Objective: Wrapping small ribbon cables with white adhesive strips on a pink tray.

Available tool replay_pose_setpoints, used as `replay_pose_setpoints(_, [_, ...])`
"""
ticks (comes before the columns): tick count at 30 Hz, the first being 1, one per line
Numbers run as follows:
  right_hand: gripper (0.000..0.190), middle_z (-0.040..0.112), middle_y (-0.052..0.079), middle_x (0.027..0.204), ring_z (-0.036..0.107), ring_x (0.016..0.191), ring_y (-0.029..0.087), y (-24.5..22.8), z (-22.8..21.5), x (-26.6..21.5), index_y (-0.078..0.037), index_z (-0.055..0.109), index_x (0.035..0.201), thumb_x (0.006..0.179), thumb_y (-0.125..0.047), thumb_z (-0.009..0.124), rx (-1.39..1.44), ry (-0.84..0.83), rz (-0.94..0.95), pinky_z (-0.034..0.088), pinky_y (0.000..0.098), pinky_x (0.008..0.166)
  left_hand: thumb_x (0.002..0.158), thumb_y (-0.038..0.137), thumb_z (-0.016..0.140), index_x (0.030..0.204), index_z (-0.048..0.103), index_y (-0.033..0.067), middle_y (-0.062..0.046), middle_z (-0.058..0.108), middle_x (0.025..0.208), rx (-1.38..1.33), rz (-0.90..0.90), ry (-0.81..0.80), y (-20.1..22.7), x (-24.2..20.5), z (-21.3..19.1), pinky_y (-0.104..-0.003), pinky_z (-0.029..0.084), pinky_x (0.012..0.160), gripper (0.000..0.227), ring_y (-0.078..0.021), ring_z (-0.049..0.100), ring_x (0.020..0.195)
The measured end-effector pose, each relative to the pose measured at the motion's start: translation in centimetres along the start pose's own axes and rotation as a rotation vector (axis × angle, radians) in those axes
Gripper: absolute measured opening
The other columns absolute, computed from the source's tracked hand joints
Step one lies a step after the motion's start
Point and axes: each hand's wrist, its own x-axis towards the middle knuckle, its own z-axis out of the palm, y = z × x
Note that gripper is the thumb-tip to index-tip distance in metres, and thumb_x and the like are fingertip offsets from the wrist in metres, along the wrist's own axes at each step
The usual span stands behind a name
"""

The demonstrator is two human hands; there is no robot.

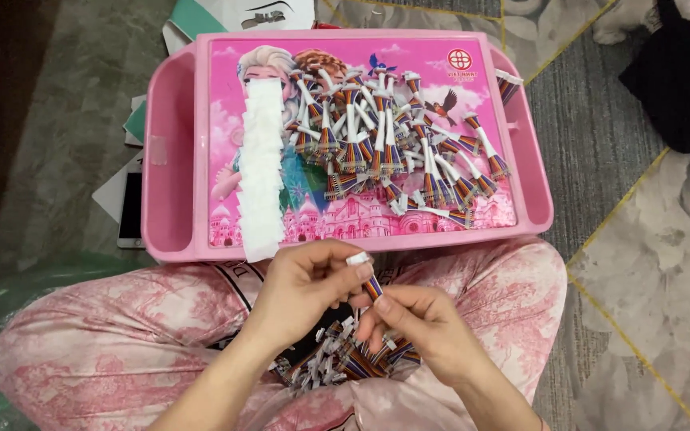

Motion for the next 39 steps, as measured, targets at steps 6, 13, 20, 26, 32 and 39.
replay_pose_setpoints(6, [0.031, 0.068, 0.021, 0.071, 0.054, 0.05, 0.017, -0.1, 1.2, 0.1, 0.013, 0.065, 0.103, 0.088, -0.012, 0.054, 0.218, 0.025, -0.044, 0.046, 0.0251, 0.048, 0.085, 0.009, 0.06, 0.106, 0.068, -0.0035, -0.009, 0.063, 0.072, -0.2, 0.007, -0.031, -1.6, 0.5, -0.6, -0.022, 0.05, 0.057, 0.026, -0.0132, 0.057, 0.063])
replay_pose_setpoints(13, [0.027, 0.07, 0.019, 0.07, 0.054, 0.049, 0.016, 0.0, 2.8, 0.4, 0.013, 0.067, 0.096, 0.088, -0.009, 0.054, 0.041, 0.078, -0.049, 0.047, 0.0244, 0.047, 0.082, 0.0, 0.064, 0.092, 0.069, -0.0072, -0.012, 0.067, 0.064, -0.118, 0.039, 0.077, 0.5, -0.2, 0.1, -0.02, 0.046, 0.043, 0.014, -0.0121, 0.056, 0.048])
replay_pose_setpoints(20, [0.024, 0.07, 0.018, 0.07, 0.051, 0.048, 0.013, 0.3, 3.1, 0.4, 0.011, 0.067, 0.088, 0.09, -0.007, 0.051, 0.08, 0.146, -0.036, 0.044, 0.0231, 0.047, 0.082, 0.006, 0.063, 0.1, 0.068, -0.0035, -0.011, 0.07, 0.073, -0.064, 0.064, 0.19, 0.4, 0.1, 1.1, -0.017, 0.043, 0.038, 0.021, -0.008, 0.053, 0.046])
replay_pose_setpoints(26, [0.026, 0.07, 0.018, 0.073, 0.051, 0.05, 0.013, 0.7, 3.6, 0.5, 0.012, 0.067, 0.095, 0.09, -0.008, 0.05, 0.096, 0.108, -0.044, 0.044, 0.0225, 0.048, 0.079, 0.004, 0.065, 0.101, 0.069, -0.0027, -0.016, 0.075, 0.079, -0.077, 0.006, 0.12, 1.1, 0.5, 0.5, -0.017, 0.045, 0.038, 0.022, -0.0092, 0.057, 0.047])
replay_pose_setpoints(32, [0.028, 0.069, 0.02, 0.071, 0.049, 0.048, 0.013, 0.7, 2.7, 0.5, 0.012, 0.066, 0.095, 0.091, -0.01, 0.05, 0.2, 0.061, -0.038, 0.042, 0.0224, 0.047, 0.081, 0.003, 0.06, 0.114, 0.061, -0.0036, -0.02, 0.07, 0.097, -0.221, -0.047, -0.118, 0.1, 1.1, -1.0, -0.024, 0.054, 0.062, 0.034, -0.0183, 0.066, 0.073])
replay_pose_setpoints(39, [0.029, 0.069, 0.027, 0.076, 0.058, 0.054, 0.019, 1.1, 0.7, 0.9, 0.013, 0.067, 0.094, 0.09, -0.013, 0.055, 0.274, -0.382, 0.197, 0.047, 0.0252, 0.051, 0.075, 0.007, 0.07, 0.083, 0.071, 0.0034, -0.007, 0.068, 0.091, -0.006, 0.194, -0.306, -2.0, -1.5, -3.3, -0.028, 0.047, 0.079, 0.008, -0.0164, 0.057, 0.086])
